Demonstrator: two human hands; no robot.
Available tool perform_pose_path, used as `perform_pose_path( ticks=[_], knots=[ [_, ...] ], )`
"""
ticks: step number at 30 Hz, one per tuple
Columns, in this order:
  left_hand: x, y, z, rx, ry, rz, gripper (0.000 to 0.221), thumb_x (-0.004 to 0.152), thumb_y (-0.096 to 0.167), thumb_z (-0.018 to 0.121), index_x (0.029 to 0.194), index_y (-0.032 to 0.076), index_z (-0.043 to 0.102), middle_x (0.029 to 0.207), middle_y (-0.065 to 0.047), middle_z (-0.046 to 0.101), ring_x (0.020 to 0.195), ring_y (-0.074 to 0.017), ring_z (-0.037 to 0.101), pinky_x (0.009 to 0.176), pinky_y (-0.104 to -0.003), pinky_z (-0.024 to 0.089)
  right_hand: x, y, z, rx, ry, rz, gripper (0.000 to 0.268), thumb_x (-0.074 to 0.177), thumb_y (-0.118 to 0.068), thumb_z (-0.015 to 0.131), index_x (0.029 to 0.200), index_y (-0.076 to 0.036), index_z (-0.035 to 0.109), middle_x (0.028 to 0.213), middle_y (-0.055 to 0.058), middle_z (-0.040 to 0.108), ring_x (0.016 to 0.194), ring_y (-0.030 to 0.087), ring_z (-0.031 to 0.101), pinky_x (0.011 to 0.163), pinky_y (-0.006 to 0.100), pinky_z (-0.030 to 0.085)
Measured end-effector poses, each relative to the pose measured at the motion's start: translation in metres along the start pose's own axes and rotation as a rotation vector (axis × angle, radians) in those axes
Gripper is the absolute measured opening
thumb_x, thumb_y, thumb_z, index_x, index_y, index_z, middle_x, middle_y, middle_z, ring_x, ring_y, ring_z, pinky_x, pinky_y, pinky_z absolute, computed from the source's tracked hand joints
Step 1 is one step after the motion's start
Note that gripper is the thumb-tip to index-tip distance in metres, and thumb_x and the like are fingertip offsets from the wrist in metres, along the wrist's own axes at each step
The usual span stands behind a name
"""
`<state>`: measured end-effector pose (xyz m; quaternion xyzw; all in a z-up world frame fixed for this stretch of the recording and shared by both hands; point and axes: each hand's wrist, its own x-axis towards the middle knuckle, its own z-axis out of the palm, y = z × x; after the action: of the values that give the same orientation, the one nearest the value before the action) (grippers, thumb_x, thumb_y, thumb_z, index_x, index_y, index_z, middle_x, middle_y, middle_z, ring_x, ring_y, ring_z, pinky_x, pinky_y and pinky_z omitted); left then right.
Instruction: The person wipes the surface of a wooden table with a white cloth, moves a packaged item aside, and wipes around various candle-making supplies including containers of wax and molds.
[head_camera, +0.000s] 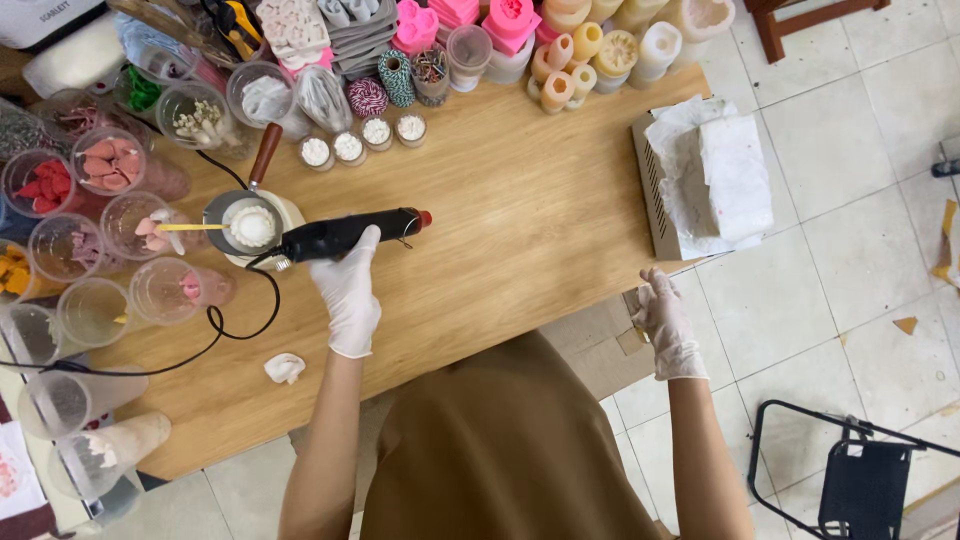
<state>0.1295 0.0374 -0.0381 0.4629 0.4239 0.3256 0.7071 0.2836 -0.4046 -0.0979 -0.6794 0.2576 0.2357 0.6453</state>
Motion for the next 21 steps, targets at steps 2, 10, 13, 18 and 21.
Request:
perform_pose_path(
  ticks=[2, 10, 13, 18, 21],
  knots=[
    [0.001, -0.007, 0.014, 0.018, 0.009, 0.012, 0.036, 0.086, -0.007, 0.082, 0.117, 0.0, 0.063, 0.113, -0.005, 0.068, 0.098, -0.0143, 0.065, 0.088, -0.028, 0.055, 0.001, 0.002, -0.009, -0.049, 0.012, 0.085, 0.034, 0.101, -0.033, 0.06, 0.123, -0.008, 0.064, 0.076, -0.008, 0.066, 0.054, 0.006, 0.051, 0.048, 0.024, 0.041],
    [0.007, -0.016, 0.075, 0.046, 0.135, 0.098, 0.038, 0.084, -0.007, 0.083, 0.116, 0.001, 0.063, 0.11, -0.004, 0.068, 0.094, -0.0123, 0.065, 0.085, -0.027, 0.057, 0.052, 0.031, -0.032, 0.219, -0.36, 0.175, 0.024, 0.099, -0.026, 0.068, 0.094, -0.011, 0.05, 0.068, 0.002, 0.054, 0.05, 0.012, 0.048, 0.047, 0.027, 0.042],
    [0.003, -0.014, 0.088, -0.023, 0.188, -0.062, 0.045, 0.079, -0.006, 0.079, 0.116, 0.008, 0.056, 0.104, -0.002, 0.065, 0.089, -0.0121, 0.066, 0.078, -0.027, 0.059, 0.065, 0.027, -0.029, -0.004, -0.45, 0.208, 0.02, 0.096, -0.017, 0.067, 0.097, -0.01, 0.048, 0.069, 0.003, 0.057, 0.053, 0.014, 0.053, 0.049, 0.028, 0.041],
    [-0.005, -0.006, 0.097, 0.039, 0.132, 0.038, 0.038, 0.086, -0.006, 0.081, 0.117, 0.003, 0.06, 0.111, -0.003, 0.066, 0.098, -0.0127, 0.065, 0.086, -0.027, 0.059, 0.072, -0.019, 0.024, -0.304, -0.523, -0.102, 0.022, 0.092, -0.009, 0.068, 0.106, -0.008, 0.052, 0.075, -0.001, 0.062, 0.061, 0.013, 0.062, 0.057, 0.027, 0.053],
    [-0.01, 0.003, 0.096, 0.129, 0.133, 0.018, 0.036, 0.089, -0.006, 0.079, 0.12, 0.002, 0.063, 0.116, -0.005, 0.069, 0.103, -0.0136, 0.068, 0.092, -0.026, 0.058, 0.082, -0.064, 0.068, -0.483, -0.512, -0.367, 0.019, 0.089, -0.004, 0.073, 0.103, -0.006, 0.059, 0.084, -0.002, 0.067, 0.073, 0.011, 0.066, 0.066, 0.025, 0.055]
  ],
)
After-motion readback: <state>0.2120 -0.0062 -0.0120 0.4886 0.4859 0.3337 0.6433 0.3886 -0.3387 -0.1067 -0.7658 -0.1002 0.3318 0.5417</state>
